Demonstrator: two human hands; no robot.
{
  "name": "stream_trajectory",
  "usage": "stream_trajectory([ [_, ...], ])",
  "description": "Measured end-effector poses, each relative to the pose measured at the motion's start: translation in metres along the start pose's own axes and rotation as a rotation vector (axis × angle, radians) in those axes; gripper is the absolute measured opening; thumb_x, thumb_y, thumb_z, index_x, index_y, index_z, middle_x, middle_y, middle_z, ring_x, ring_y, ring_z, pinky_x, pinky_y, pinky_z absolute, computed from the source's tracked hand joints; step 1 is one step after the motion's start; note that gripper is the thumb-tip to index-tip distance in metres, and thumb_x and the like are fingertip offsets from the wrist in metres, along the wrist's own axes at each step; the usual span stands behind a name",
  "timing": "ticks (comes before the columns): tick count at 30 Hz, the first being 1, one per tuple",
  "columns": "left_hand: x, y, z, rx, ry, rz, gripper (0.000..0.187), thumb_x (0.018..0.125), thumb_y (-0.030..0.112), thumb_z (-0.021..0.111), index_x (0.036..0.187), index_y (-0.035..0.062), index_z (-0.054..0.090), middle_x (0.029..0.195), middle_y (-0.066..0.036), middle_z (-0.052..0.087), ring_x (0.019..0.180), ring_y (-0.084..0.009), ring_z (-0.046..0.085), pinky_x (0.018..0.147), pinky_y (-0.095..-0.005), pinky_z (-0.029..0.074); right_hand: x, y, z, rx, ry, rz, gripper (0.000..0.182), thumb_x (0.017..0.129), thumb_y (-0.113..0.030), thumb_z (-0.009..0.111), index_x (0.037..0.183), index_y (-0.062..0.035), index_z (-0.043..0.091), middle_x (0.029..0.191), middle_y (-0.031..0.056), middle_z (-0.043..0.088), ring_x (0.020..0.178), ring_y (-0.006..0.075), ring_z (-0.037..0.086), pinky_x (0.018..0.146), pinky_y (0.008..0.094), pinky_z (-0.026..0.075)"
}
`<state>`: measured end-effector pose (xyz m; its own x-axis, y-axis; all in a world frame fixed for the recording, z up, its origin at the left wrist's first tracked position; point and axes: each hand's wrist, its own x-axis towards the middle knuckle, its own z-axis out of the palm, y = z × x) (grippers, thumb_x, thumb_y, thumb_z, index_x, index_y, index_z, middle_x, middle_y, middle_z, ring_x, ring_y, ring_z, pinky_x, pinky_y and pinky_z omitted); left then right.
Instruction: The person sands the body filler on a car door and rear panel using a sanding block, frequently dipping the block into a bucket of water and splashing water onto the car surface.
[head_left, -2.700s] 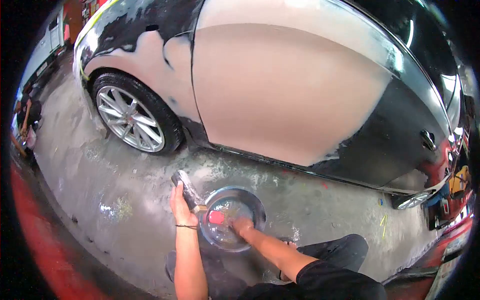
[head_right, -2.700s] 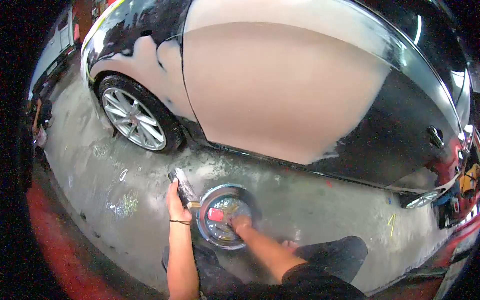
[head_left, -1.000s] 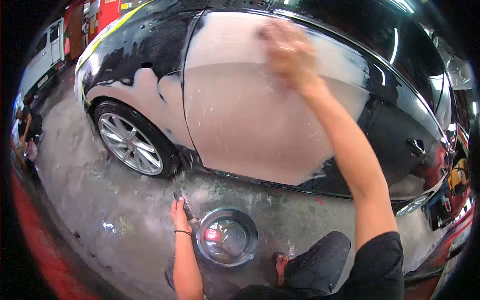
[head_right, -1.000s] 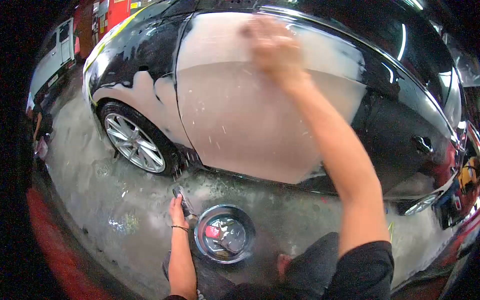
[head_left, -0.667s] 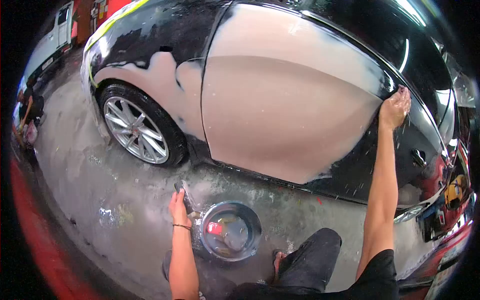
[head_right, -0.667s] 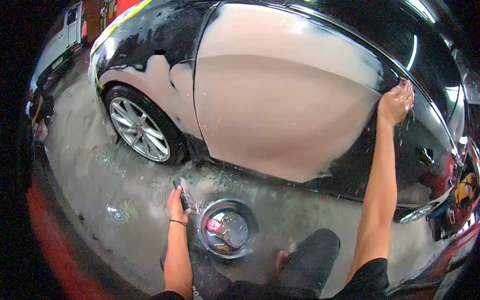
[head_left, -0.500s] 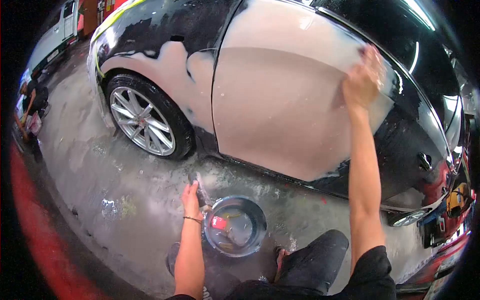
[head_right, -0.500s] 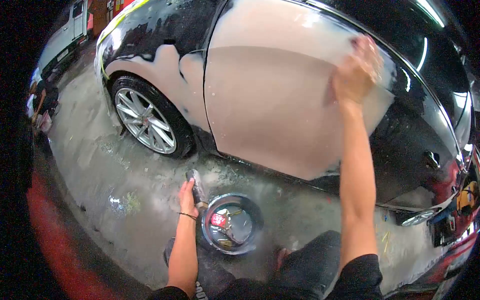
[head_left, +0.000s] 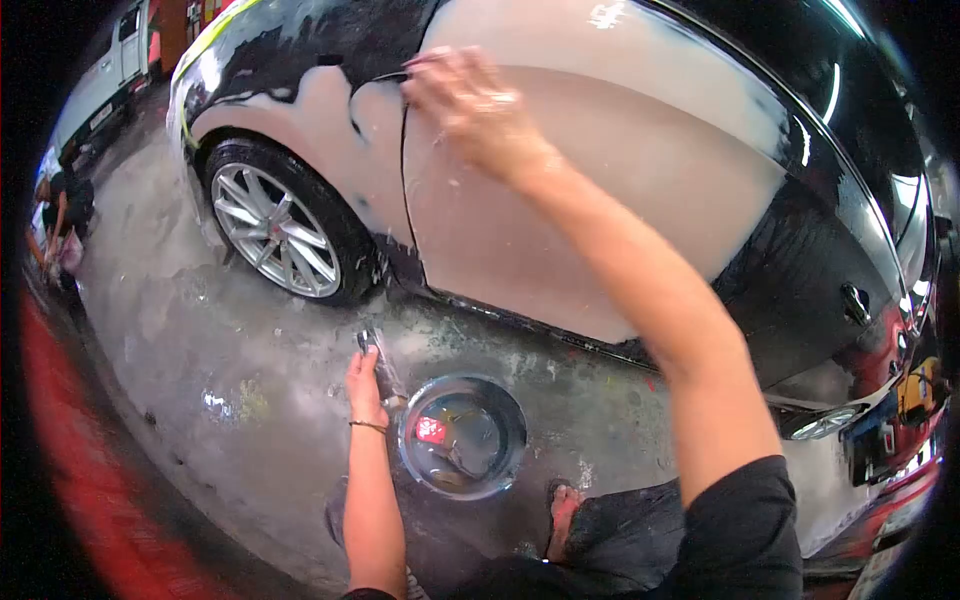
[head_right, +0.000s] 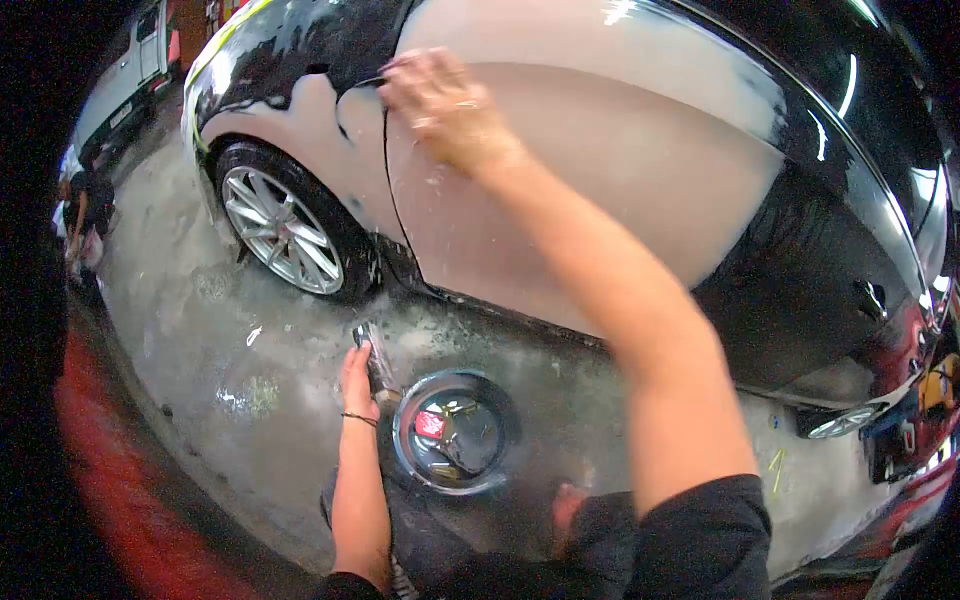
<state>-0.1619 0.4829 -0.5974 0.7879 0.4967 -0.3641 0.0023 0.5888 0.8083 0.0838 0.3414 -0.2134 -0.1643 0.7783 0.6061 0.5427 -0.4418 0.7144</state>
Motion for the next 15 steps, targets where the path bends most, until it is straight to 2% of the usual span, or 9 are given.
stream_trajectory([
  [1, 0.001, -0.001, 0.000, 0.005, 0.028, 0.004, 0.044, 0.104, 0.032, 0.077, 0.138, 0.0051, 0.071, 0.127, -0.004, 0.074, 0.112, -0.0170, 0.067, 0.099, -0.0344, 0.052, -0.028, 0.018, -0.003, 0.039, -0.022, 0.132, 0.055, 0.094, -0.007, 0.067, 0.149, -0.0146, 0.066, 0.158, 0.0091, 0.059, 0.153, 0.0333, 0.051, 0.131, 0.0518, 0.039],
  [2, 0.006, -0.003, -0.003, 0.009, 0.067, 0.012, 0.045, 0.104, 0.032, 0.077, 0.139, 0.0043, 0.071, 0.127, -0.004, 0.074, 0.112, -0.0168, 0.067, 0.099, -0.0343, 0.052, -0.047, 0.042, -0.039, 0.004, -0.023, 0.088, 0.058, 0.094, -0.005, 0.066, 0.152, -0.0144, 0.064, 0.161, 0.0100, 0.056, 0.156, 0.0344, 0.048, 0.131, 0.0532, 0.038],
  [4, 0.009, 0.000, -0.008, -0.012, 0.130, 0.015, 0.050, 0.104, 0.032, 0.077, 0.143, 0.0021, 0.068, 0.128, -0.004, 0.074, 0.113, -0.0166, 0.067, 0.100, -0.0342, 0.052, -0.094, 0.078, -0.116, -0.255, -0.279, 0.185, 0.068, 0.101, -0.008, 0.061, 0.168, -0.0148, 0.049, 0.174, 0.0120, 0.043, 0.165, 0.0339, 0.035, 0.136, 0.0533, 0.026],
  [6, 0.012, -0.001, -0.008, -0.055, 0.077, -0.004, 0.057, 0.103, 0.032, 0.077, 0.149, -0.0002, 0.064, 0.133, -0.006, 0.073, 0.116, -0.0171, 0.067, 0.103, -0.0340, 0.051, -0.175, 0.127, -0.151, -0.427, -0.235, 0.297, 0.064, 0.110, -0.013, 0.055, 0.172, -0.0134, 0.042, 0.179, 0.0126, 0.038, 0.168, 0.0326, 0.028, 0.138, 0.0536, 0.020],
  [8, 0.014, -0.002, -0.010, -0.018, 0.088, 0.018, 0.052, 0.101, 0.036, 0.077, 0.139, 0.0013, 0.068, 0.126, -0.005, 0.072, 0.114, -0.0178, 0.067, 0.099, -0.0348, 0.052, -0.211, 0.144, -0.184, -0.327, 0.012, 0.398, 0.056, 0.112, -0.012, 0.053, 0.168, -0.0083, 0.045, 0.174, 0.0165, 0.042, 0.165, 0.0360, 0.034, 0.136, 0.0525, 0.026],
  [10, 0.007, 0.005, -0.009, -0.038, 0.050, 0.008, 0.050, 0.101, 0.035, 0.078, 0.137, 0.0016, 0.069, 0.123, -0.004, 0.072, 0.110, -0.0174, 0.066, 0.097, -0.0348, 0.052, -0.241, 0.151, -0.196, -0.383, 0.121, 0.564, 0.048, 0.115, -0.014, 0.051, 0.162, -0.0039, 0.051, 0.165, 0.0203, 0.051, 0.160, 0.0409, 0.039, 0.133, 0.0532, 0.031],
  [11, 0.007, 0.006, -0.005, -0.058, 0.072, 0.009, 0.049, 0.101, 0.034, 0.078, 0.136, 0.0018, 0.069, 0.122, -0.004, 0.072, 0.109, -0.0172, 0.066, 0.097, -0.0349, 0.052, -0.244, 0.144, -0.193, -0.375, 0.162, 0.617, 0.049, 0.114, -0.013, 0.051, 0.161, 0.0008, 0.050, 0.161, 0.0236, 0.053, 0.159, 0.0430, 0.039, 0.134, 0.0535, 0.029],
  [13, 0.008, 0.002, -0.009, -0.100, 0.122, 0.015, 0.048, 0.100, 0.033, 0.079, 0.136, 0.0024, 0.069, 0.120, -0.003, 0.072, 0.106, -0.0168, 0.066, 0.095, -0.0349, 0.052, -0.242, 0.117, -0.173, -0.586, 0.206, 0.610, 0.049, 0.114, -0.011, 0.051, 0.160, 0.0054, 0.049, 0.159, 0.0247, 0.056, 0.159, 0.0432, 0.039, 0.135, 0.0540, 0.028],
  [15, 0.020, -0.011, -0.017, -0.150, 0.104, 0.067, 0.046, 0.099, 0.032, 0.080, 0.134, 0.0031, 0.070, 0.115, -0.003, 0.073, 0.102, -0.0162, 0.067, 0.094, -0.0343, 0.053, -0.230, 0.066, -0.151, -0.436, 0.139, 0.717, 0.050, 0.113, -0.008, 0.050, 0.161, 0.0076, 0.048, 0.162, 0.0259, 0.053, 0.160, 0.0432, 0.038, 0.135, 0.0548, 0.026],
])
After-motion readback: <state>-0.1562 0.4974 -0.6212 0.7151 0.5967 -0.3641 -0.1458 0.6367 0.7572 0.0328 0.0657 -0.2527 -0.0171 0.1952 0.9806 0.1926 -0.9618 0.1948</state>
